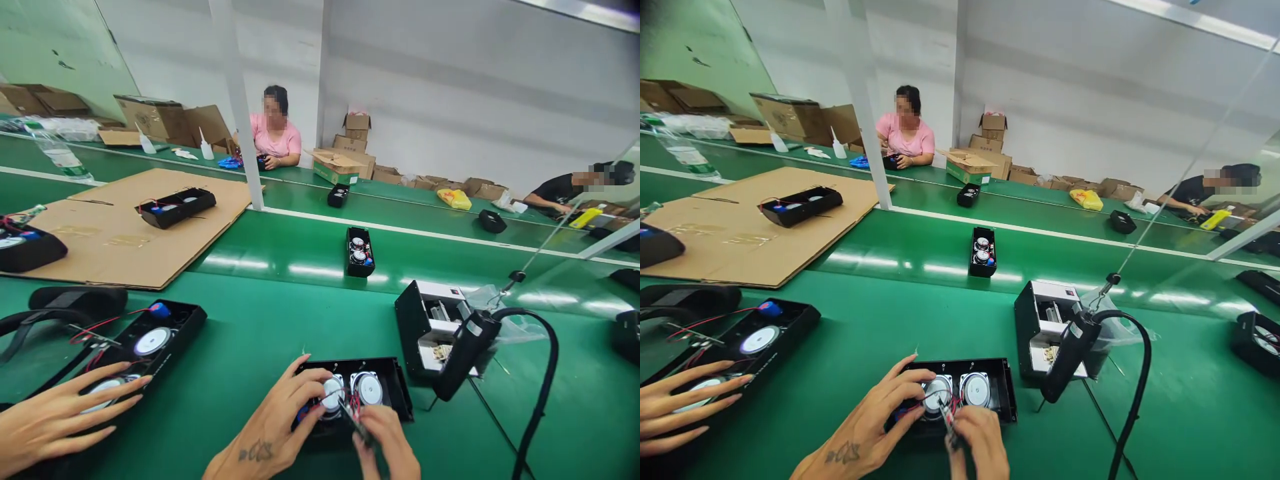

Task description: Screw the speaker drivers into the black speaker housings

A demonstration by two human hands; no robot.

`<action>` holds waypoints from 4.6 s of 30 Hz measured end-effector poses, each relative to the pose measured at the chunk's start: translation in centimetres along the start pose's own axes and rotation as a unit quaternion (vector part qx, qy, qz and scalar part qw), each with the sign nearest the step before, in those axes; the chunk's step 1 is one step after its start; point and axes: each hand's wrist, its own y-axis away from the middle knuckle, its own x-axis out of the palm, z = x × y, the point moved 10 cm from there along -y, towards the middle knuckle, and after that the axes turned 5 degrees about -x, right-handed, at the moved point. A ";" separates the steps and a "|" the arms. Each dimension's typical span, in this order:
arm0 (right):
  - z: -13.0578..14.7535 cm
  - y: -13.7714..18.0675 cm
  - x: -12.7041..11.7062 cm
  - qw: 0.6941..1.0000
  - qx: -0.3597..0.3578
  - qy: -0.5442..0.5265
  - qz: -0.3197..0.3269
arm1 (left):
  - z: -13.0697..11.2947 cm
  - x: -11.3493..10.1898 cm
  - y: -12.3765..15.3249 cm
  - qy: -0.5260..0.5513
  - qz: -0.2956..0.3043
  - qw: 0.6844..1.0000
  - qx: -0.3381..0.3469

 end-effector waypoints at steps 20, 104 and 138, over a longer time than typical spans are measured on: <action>2.9 -4.7 4.2 0.890 -0.187 0.130 0.395 | 0.1 5.3 0.8 -0.167 0.108 0.980 -0.024; 2.1 -9.1 -4.5 0.995 0.003 0.069 0.076 | 0.5 4.2 -3.8 -0.107 0.261 0.959 0.019; -9.4 -11.8 -19.3 0.927 0.117 -0.085 -0.346 | -1.1 5.4 -1.4 -0.193 0.097 0.972 0.096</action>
